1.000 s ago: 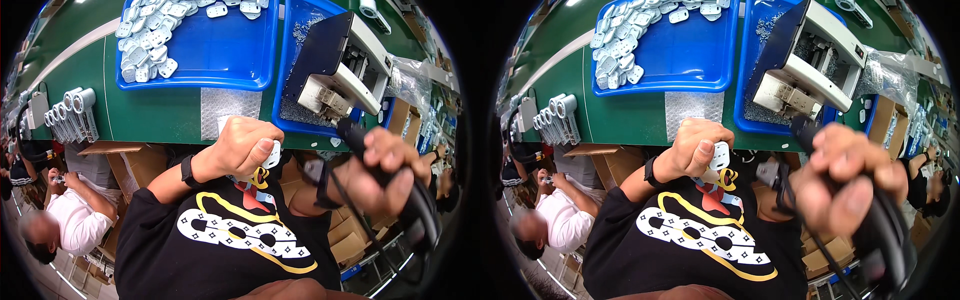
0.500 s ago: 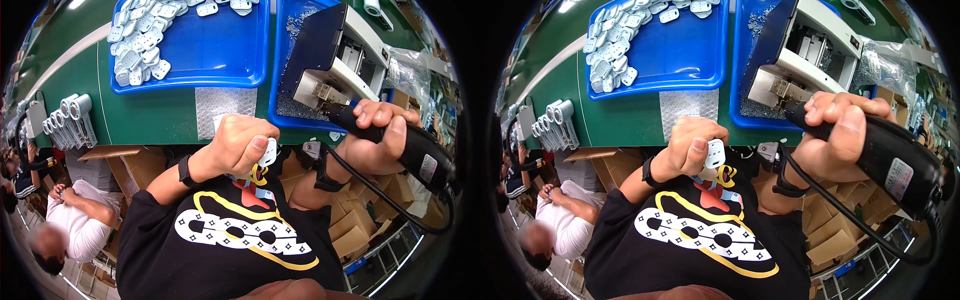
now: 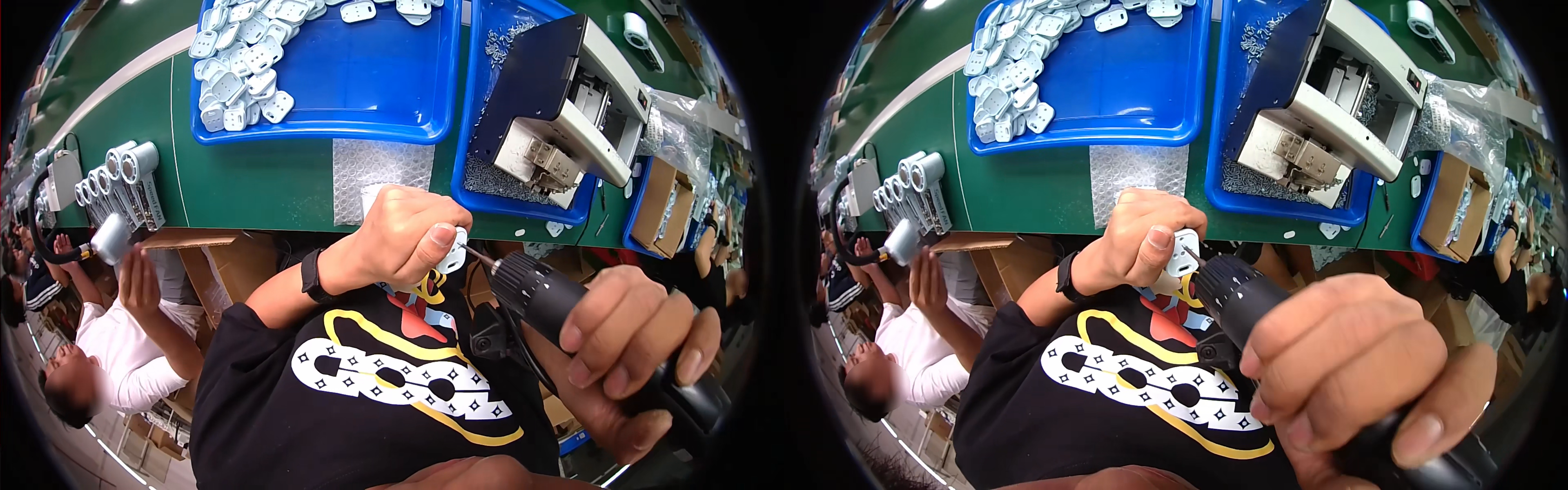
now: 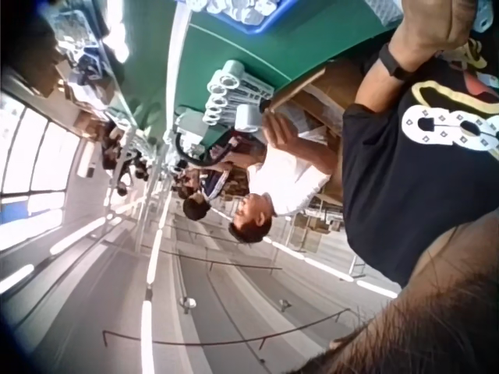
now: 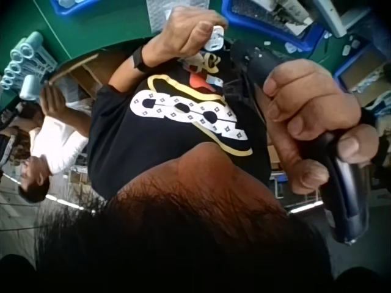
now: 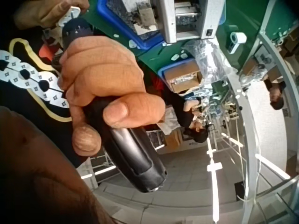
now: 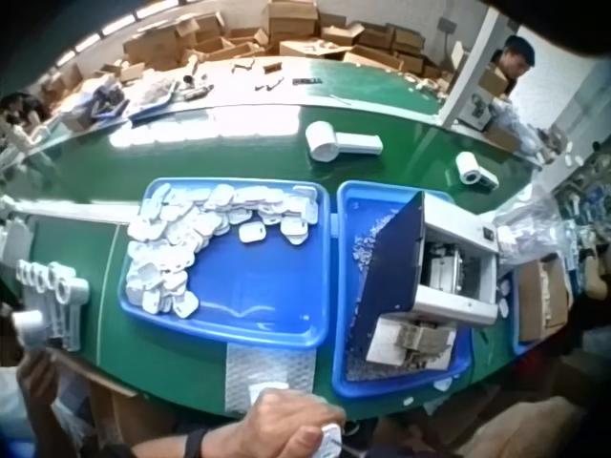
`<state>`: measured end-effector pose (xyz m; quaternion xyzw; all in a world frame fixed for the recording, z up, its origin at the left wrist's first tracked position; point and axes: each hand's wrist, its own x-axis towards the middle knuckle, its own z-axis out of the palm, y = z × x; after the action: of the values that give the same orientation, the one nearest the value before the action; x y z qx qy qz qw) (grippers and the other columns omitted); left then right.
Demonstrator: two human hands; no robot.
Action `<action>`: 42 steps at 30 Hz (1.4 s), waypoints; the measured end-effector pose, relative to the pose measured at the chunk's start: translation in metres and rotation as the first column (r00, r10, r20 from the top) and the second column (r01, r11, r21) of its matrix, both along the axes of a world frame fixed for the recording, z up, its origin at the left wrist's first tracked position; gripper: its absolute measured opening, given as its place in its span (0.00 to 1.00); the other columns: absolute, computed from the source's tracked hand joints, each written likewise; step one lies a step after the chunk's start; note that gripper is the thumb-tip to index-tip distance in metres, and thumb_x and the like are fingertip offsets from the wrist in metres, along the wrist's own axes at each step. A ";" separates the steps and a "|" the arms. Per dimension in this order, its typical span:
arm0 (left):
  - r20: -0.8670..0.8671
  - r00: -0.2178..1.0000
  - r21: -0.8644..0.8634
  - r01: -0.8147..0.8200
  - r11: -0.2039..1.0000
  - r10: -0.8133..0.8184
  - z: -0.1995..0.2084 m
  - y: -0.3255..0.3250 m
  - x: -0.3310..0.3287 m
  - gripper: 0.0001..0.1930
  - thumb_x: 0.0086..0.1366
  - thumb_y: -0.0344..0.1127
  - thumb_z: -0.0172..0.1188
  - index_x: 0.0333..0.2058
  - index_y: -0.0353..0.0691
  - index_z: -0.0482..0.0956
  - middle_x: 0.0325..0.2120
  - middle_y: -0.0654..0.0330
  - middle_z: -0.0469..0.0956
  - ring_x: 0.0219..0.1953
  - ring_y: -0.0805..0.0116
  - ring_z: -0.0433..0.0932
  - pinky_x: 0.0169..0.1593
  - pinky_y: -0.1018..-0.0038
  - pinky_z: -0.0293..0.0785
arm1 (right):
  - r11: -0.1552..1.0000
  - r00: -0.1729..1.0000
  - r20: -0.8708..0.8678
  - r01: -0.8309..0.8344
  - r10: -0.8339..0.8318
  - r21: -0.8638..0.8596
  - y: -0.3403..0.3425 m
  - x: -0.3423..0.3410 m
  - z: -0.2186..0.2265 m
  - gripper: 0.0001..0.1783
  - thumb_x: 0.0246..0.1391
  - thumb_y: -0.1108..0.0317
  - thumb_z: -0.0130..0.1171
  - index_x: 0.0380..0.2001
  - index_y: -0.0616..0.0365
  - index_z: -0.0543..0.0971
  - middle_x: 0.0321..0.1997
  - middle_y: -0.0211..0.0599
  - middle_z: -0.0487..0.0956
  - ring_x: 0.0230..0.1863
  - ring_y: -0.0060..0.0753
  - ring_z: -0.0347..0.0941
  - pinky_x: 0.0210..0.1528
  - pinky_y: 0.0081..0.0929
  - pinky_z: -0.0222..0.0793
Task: Assemble small plastic components at an industrial workbench using an electric screwdriver.
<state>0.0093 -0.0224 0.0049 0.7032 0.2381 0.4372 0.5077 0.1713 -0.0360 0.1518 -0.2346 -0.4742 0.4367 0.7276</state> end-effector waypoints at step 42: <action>-0.929 0.008 0.338 -0.384 0.859 0.370 0.140 0.152 -0.265 0.29 0.64 0.64 0.57 0.41 0.39 0.77 0.36 0.48 0.82 0.37 0.48 0.82 0.40 0.56 0.77 | 0.921 -0.253 0.967 0.383 0.029 0.073 0.194 -0.110 -0.136 0.16 0.53 0.73 0.58 0.47 0.57 0.73 0.36 0.54 0.82 0.39 0.62 0.79 0.38 0.53 0.74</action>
<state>-0.2561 0.1298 0.1447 0.7185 0.6891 -0.0148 0.0929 0.0617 0.1584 0.0154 -0.6463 -0.7559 0.0330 0.0994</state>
